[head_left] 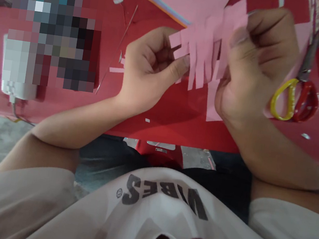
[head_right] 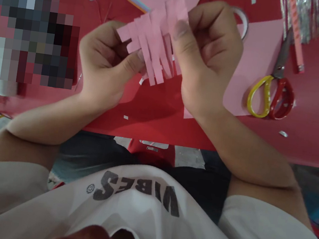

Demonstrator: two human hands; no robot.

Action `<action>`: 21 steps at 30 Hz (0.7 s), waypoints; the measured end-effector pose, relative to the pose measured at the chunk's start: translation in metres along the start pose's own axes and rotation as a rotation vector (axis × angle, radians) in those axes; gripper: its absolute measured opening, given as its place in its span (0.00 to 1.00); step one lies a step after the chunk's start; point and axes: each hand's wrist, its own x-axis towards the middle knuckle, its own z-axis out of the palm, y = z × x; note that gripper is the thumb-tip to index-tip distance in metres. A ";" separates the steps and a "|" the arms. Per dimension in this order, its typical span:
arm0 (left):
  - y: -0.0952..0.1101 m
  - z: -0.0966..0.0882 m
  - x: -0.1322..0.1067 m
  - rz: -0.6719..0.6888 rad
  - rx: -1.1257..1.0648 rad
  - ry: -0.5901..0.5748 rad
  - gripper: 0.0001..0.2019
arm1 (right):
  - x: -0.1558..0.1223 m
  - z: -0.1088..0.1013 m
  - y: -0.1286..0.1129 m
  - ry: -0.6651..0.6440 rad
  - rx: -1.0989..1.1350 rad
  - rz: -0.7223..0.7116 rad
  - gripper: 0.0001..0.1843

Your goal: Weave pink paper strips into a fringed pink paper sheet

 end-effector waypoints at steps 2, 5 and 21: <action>-0.001 -0.001 0.001 0.035 -0.011 0.008 0.18 | -0.002 -0.001 0.001 -0.079 -0.009 0.052 0.11; -0.005 -0.003 0.002 0.122 -0.053 0.003 0.17 | -0.004 -0.003 -0.002 -0.161 -0.092 0.104 0.15; 0.004 -0.004 0.000 0.139 -0.001 0.006 0.09 | -0.007 -0.006 0.008 -0.094 -0.160 0.137 0.14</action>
